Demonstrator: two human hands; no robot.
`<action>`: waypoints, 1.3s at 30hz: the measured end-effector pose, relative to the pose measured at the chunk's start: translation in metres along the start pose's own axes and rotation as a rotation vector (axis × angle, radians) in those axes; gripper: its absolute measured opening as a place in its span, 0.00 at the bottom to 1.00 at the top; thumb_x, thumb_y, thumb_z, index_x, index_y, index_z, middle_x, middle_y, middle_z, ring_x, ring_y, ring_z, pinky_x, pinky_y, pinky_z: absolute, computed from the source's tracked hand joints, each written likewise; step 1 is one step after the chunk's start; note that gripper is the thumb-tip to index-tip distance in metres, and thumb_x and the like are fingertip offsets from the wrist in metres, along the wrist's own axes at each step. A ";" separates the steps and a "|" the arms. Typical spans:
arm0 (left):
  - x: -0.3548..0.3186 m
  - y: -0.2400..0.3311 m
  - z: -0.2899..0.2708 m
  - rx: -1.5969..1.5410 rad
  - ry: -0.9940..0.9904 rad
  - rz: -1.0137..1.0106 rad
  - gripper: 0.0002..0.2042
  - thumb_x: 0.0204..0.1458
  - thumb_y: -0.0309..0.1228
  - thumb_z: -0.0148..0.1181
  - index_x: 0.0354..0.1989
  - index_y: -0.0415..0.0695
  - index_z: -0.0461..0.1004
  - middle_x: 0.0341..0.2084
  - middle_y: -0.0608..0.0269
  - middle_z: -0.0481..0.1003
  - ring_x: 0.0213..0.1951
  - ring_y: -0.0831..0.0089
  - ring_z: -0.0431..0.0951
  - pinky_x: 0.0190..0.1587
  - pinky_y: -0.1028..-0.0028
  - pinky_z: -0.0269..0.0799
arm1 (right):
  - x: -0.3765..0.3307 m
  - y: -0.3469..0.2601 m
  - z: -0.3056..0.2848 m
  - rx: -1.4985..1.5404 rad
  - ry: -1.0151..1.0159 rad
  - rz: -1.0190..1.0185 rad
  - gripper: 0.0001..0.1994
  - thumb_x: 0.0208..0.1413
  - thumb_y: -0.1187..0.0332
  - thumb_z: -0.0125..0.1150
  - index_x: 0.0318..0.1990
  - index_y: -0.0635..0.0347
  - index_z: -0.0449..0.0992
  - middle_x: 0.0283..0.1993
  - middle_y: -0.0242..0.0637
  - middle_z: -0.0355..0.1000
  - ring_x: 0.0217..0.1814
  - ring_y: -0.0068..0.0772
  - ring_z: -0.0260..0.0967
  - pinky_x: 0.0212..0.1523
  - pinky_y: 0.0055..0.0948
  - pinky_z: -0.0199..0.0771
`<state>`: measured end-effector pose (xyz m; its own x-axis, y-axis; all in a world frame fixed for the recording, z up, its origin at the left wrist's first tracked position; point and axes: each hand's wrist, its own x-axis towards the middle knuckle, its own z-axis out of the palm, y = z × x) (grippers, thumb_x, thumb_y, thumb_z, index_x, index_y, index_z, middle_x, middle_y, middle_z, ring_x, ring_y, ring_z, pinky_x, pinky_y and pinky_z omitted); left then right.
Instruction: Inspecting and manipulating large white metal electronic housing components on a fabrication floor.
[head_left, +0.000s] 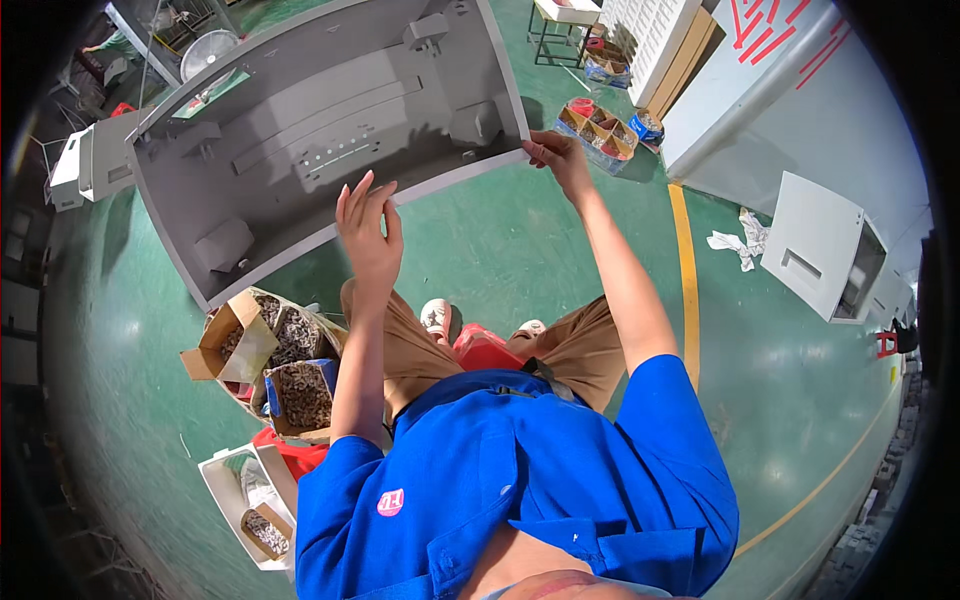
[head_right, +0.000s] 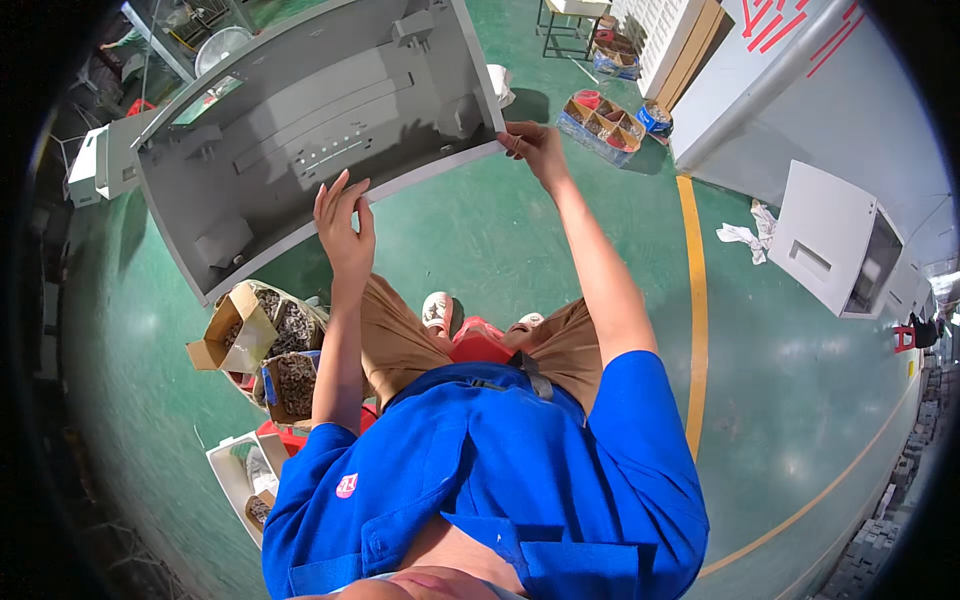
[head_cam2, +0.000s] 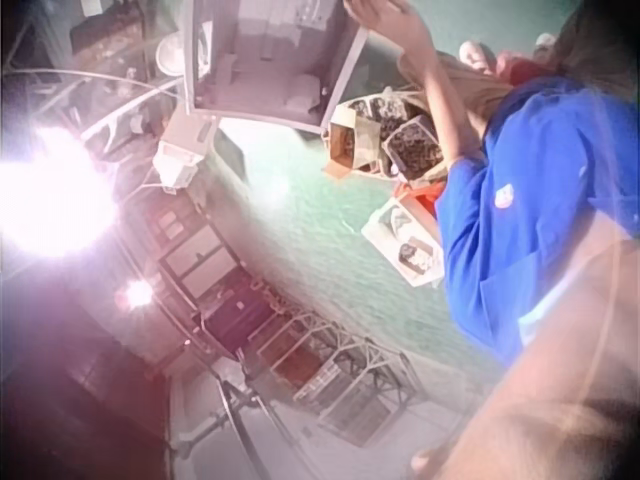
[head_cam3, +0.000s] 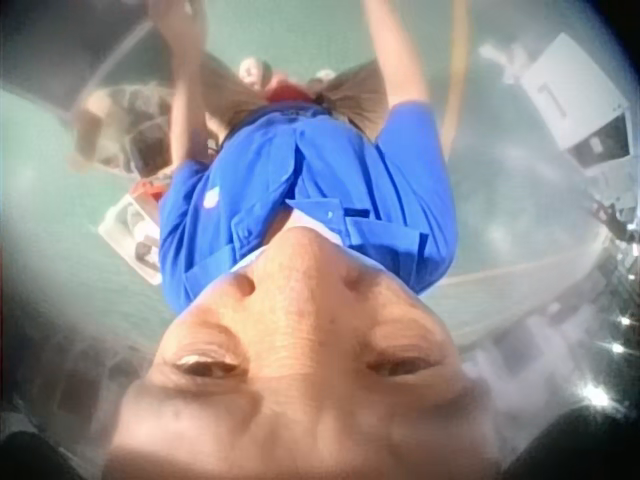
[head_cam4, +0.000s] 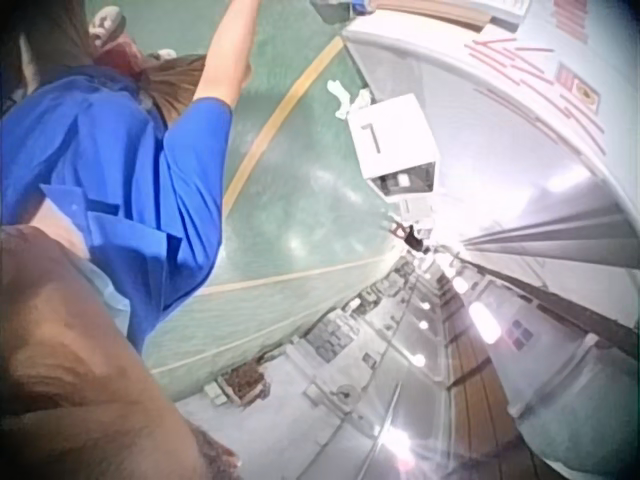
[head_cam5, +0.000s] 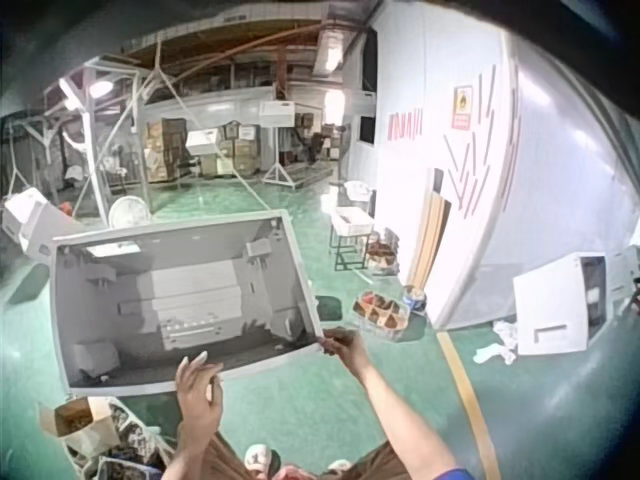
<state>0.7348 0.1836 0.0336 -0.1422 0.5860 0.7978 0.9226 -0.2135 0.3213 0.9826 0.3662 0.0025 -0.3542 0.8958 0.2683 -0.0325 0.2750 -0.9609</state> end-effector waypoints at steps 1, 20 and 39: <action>0.001 0.005 -0.001 -0.014 0.005 -0.005 0.08 0.46 0.21 0.53 0.36 0.43 0.73 0.37 0.62 0.75 0.49 0.64 0.70 0.58 0.61 0.56 | -0.003 -0.003 -0.001 -0.018 0.001 0.005 0.14 0.50 0.66 0.63 0.41 0.67 0.76 0.28 0.32 0.72 0.27 0.18 0.66 0.28 0.19 0.66; -0.012 0.038 -0.004 -0.106 -0.064 0.045 0.15 0.43 0.20 0.54 0.42 0.43 0.71 0.36 0.61 0.73 0.42 0.65 0.71 0.58 0.58 0.54 | -0.027 -0.076 0.066 -0.376 0.116 -0.240 0.42 0.27 0.58 0.77 0.53 0.66 0.64 0.51 0.43 0.66 0.46 0.29 0.68 0.41 0.30 0.69; -0.004 -0.037 -0.013 -0.104 0.079 -0.028 0.11 0.48 0.18 0.50 0.39 0.42 0.73 0.36 0.58 0.74 0.50 0.61 0.71 0.60 0.56 0.53 | 0.129 -0.142 0.084 -0.512 0.236 -0.429 0.37 0.29 0.57 0.74 0.50 0.62 0.66 0.47 0.48 0.69 0.51 0.46 0.65 0.52 0.37 0.63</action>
<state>0.6965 0.1789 0.0250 -0.1991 0.5303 0.8241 0.8764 -0.2799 0.3919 0.8628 0.4131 0.1674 -0.1950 0.7071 0.6797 0.3402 0.6987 -0.6293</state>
